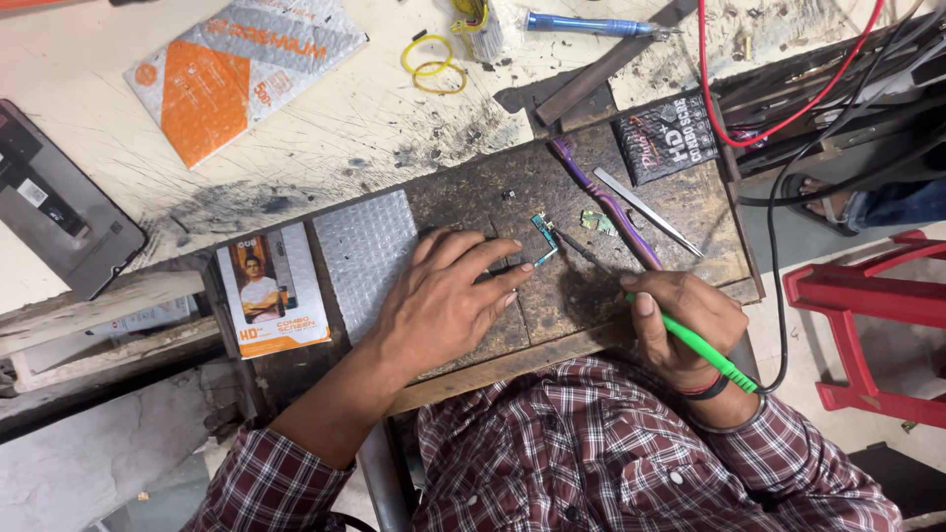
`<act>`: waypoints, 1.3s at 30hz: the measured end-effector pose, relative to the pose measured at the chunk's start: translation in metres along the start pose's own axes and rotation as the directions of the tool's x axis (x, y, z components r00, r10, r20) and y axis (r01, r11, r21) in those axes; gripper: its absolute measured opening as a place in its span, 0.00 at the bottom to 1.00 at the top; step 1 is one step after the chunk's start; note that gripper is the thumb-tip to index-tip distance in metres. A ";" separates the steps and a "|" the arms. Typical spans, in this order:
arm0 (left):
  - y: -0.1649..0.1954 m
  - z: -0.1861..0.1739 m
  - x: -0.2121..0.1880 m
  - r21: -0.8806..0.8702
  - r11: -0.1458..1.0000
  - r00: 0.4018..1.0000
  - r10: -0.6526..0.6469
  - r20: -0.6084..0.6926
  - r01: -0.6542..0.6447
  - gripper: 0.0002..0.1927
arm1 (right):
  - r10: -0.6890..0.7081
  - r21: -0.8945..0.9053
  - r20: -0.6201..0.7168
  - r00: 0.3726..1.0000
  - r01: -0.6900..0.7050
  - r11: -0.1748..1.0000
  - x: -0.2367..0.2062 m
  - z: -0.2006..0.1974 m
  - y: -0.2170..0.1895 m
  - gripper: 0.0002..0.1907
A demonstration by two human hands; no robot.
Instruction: The person uses a soldering iron to work on a small circuit board while holding it steady with the other hand. The person repeatedly applies the soldering iron to different points on the board, occasionally adjusting its position on the workbench.
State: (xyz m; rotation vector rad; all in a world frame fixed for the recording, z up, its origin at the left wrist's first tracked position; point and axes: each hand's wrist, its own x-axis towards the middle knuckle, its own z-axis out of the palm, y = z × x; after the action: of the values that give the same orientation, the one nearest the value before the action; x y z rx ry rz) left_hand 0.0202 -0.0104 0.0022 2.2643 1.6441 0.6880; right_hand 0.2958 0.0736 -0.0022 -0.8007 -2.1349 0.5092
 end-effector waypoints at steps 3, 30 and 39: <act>0.001 0.002 -0.001 0.005 1.000 1.000 0.001 0.009 -0.001 0.15 | 0.000 -0.003 -0.002 1.000 0.000 1.000 0.002 0.000 -0.002 0.07; 0.004 -0.004 0.001 0.019 1.000 1.000 0.000 0.011 0.000 0.16 | -0.018 -0.055 0.069 0.997 0.022 0.998 0.004 0.000 -0.006 0.06; 0.005 -0.004 0.002 0.033 0.999 1.000 -0.006 0.010 0.005 0.14 | 0.001 -0.029 0.013 1.000 -0.001 1.000 0.002 0.003 -0.005 0.05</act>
State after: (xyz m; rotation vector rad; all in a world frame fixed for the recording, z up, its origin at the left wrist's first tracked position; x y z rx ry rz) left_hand 0.0224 -0.0108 0.0084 2.2809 1.6680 0.6520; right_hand 0.2905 0.0717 0.0001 -0.8166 -2.1590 0.4860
